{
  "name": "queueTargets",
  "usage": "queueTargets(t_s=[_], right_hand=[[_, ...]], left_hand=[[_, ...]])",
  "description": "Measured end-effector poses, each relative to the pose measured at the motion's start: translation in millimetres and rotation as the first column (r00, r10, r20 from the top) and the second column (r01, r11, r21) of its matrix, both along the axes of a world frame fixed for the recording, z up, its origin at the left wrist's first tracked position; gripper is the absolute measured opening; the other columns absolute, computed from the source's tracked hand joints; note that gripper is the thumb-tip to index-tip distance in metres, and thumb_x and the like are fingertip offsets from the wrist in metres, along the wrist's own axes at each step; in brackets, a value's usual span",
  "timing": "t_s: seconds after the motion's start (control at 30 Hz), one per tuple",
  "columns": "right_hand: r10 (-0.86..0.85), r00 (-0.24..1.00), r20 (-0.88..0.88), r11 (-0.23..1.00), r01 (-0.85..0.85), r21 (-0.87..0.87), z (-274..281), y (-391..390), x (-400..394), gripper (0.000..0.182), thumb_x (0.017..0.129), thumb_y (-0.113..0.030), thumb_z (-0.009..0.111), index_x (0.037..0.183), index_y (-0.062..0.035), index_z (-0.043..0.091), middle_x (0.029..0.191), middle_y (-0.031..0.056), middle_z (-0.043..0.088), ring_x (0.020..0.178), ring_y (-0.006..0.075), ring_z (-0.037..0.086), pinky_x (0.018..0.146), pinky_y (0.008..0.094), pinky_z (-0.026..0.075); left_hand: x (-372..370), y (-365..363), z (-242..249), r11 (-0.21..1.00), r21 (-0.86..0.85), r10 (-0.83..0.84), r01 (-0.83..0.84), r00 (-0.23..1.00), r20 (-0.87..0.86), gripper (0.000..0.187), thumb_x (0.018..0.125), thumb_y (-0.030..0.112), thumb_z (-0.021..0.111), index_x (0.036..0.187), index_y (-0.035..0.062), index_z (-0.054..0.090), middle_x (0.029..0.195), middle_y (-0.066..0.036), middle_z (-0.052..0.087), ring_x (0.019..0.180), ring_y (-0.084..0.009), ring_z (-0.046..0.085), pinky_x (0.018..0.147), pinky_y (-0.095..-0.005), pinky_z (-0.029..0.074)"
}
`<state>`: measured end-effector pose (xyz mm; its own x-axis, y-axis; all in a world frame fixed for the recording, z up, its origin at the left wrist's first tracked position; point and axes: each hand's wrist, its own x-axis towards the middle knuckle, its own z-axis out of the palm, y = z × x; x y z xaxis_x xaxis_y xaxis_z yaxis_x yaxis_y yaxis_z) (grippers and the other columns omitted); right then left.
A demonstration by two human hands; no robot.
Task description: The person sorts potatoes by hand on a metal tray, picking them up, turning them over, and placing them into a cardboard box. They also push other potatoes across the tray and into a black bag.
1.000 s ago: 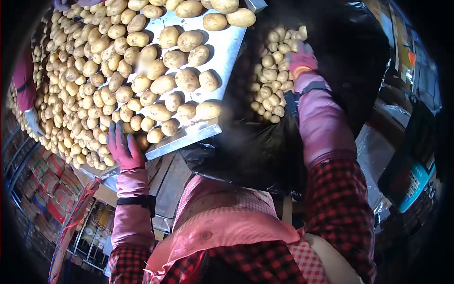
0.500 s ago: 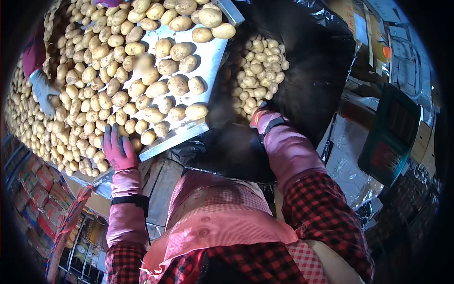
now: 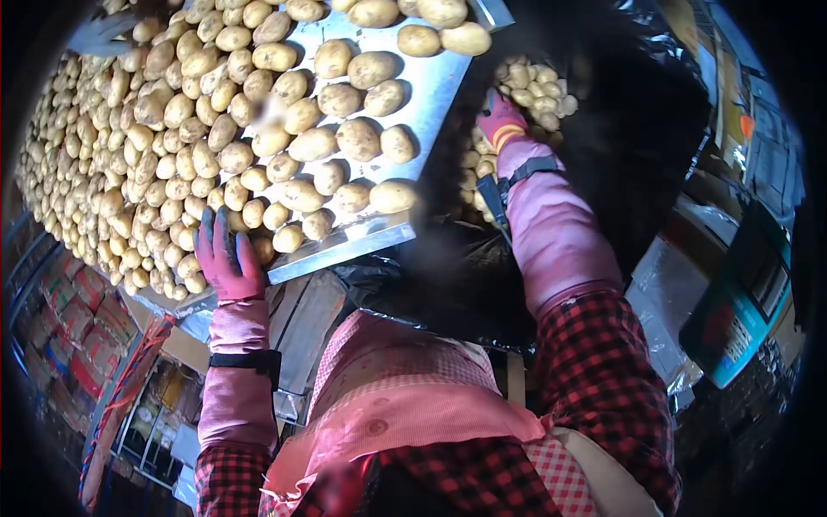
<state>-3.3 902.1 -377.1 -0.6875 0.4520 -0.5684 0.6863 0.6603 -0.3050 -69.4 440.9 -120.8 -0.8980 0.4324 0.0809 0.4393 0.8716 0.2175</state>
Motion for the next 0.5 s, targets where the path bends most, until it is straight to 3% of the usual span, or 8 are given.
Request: queueTargets(t_s=[0.07,0.1,0.13,0.2,0.3,0.33,0.43,0.5], right_hand=[[0.043,0.995,0.09,0.998,-0.047,0.045,-6.5,-1.1,-11.9,0.076,0.078,-0.033,0.07,0.145,-0.0112,0.04,0.14,0.0189,0.051,0.13,0.0333,0.049,0.107,0.0421,0.042],[0.045,0.96,0.276,0.999,-0.046,-0.004,-0.4,0.0,-27.4,0.071,0.079,-0.03,0.07,0.142,-0.0107,0.044,0.141,0.0189,0.051,0.129,0.033,0.051,0.106,0.0425,0.043],[0.035,0.939,0.343,0.996,-0.062,0.067,6.8,-7.3,-33.3,0.064,0.08,-0.027,0.068,0.138,-0.0099,0.048,0.139,0.0194,0.053,0.127,0.0331,0.053,0.105,0.0434,0.044],[0.061,0.905,0.421,0.995,-0.089,0.047,-4.6,-12.5,-34.7,0.056,0.081,-0.027,0.065,0.132,-0.0096,0.054,0.137,0.0191,0.055,0.127,0.0332,0.053,0.103,0.0442,0.045],[0.043,0.944,0.328,0.999,-0.051,0.016,-18.0,-23.7,-10.6,0.052,0.081,-0.032,0.066,0.127,-0.0099,0.058,0.136,0.0188,0.055,0.126,0.0331,0.054,0.102,0.0445,0.046],[0.072,0.966,0.247,0.994,-0.09,0.061,-19.5,-32.0,3.8,0.052,0.079,-0.034,0.067,0.125,-0.0099,0.059,0.133,0.0183,0.056,0.124,0.0332,0.055,0.101,0.0446,0.046],[0.442,0.789,0.428,0.867,-0.498,0.024,40.4,-62.7,16.9,0.052,0.084,-0.043,0.062,0.126,-0.0119,0.057,0.134,0.0135,0.053,0.123,0.0309,0.055,0.095,0.0431,0.05],[0.506,0.764,0.4,0.839,-0.544,-0.021,8.6,-90.8,50.7,0.057,0.083,-0.04,0.065,0.13,-0.0093,0.055,0.132,0.0163,0.056,0.121,0.0315,0.057,0.093,0.0433,0.052]], left_hand=[[0.6,1.4,0.8,1.0,0.003,0.008,-0.008,1.0,0.016,0.05,0.087,0.015,0.058,0.136,0.0068,0.054,0.141,-0.022,0.049,0.128,-0.0413,0.044,0.111,-0.0524,0.029],[0.5,1.9,0.3,1.0,0.006,0.014,-0.014,1.0,0.022,0.05,0.087,0.014,0.058,0.136,0.0068,0.054,0.141,-0.022,0.049,0.128,-0.0414,0.044,0.111,-0.0523,0.029],[-0.3,1.5,0.2,1.0,0.01,0.018,-0.018,1.0,0.026,0.05,0.087,0.014,0.058,0.136,0.0067,0.054,0.141,-0.022,0.048,0.128,-0.0416,0.044,0.111,-0.0522,0.03],[-0.6,0.2,-1.6,1.0,0.005,0.013,-0.013,1.0,0.015,0.049,0.087,0.014,0.058,0.136,0.0063,0.055,0.14,-0.022,0.049,0.128,-0.0416,0.044,0.111,-0.0521,0.03],[0.3,0.9,-1.6,1.0,0.002,0.014,-0.014,1.0,0.015,0.05,0.087,0.014,0.058,0.136,0.0059,0.054,0.14,-0.022,0.05,0.129,-0.0418,0.044,0.111,-0.052,0.03],[0.2,0.6,-0.8,1.0,-0.01,0.011,-0.011,1.0,0.012,0.05,0.087,0.014,0.058,0.136,0.0057,0.054,0.14,-0.022,0.05,0.129,-0.0419,0.044,0.11,-0.0519,0.031],[1.1,-3.5,-3.1,1.0,-0.006,-0.002,0.002,1.0,0.004,0.051,0.087,0.015,0.059,0.136,0.0046,0.054,0.141,-0.022,0.048,0.129,-0.0425,0.044,0.11,-0.0521,0.03],[-0.8,-4.5,-5.1,1.0,0.015,-0.015,0.015,1.0,-0.009,0.052,0.086,0.016,0.06,0.137,0.0049,0.053,0.142,-0.023,0.048,0.129,-0.0427,0.044,0.11,-0.0522,0.03]])
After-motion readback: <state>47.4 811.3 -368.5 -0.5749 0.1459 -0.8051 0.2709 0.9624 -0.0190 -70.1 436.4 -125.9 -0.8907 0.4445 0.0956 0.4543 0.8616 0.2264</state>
